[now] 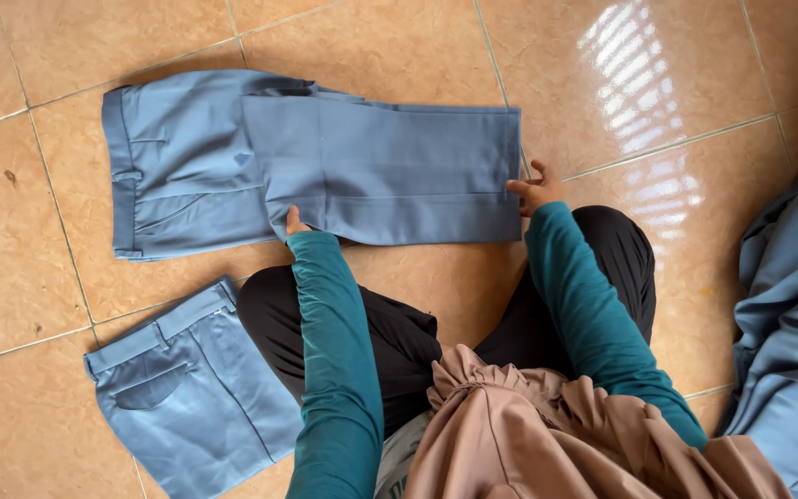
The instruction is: Folding blue trousers into neat rectangles while sitting on the floor.
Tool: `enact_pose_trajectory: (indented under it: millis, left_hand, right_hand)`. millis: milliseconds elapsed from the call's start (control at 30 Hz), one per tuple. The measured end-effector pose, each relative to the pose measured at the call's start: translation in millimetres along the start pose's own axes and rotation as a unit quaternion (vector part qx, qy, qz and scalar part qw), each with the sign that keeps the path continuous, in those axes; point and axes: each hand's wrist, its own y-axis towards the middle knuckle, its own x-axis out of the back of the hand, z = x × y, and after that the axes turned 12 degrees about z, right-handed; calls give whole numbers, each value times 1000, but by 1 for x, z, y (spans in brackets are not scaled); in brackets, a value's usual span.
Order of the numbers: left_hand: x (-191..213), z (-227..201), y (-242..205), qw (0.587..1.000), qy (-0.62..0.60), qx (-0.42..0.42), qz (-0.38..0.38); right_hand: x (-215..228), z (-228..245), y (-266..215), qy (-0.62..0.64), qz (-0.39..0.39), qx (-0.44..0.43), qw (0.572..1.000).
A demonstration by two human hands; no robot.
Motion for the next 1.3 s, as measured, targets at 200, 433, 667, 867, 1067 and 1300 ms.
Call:
enact_pose_trajectory:
  millis: [200,433,667,867,1067,1300]
  left_hand:
    - [11,5,14,1000,17,-8,9]
    - [103,40,121,988,67,135,-19]
    - [77,34,4,835,384,319,231]
    - [-13,32,30,704,605,-230,291]
    - [-95,40,133,356,854,-319,205]
    - [-102,23,160,253,905,-298,171]
  right_hand:
    - [-16,-4,19,-219,-26,36,975]
    - [23,13,18,-266,-58,17,962]
    - [8,34,-1,-339,-110,19,934]
    - [-22,81,-32,-397,-177,155,887]
    - [-14,105,1,-590,-117,290,744]
    - [10,86,55,-649,-114,273,701]
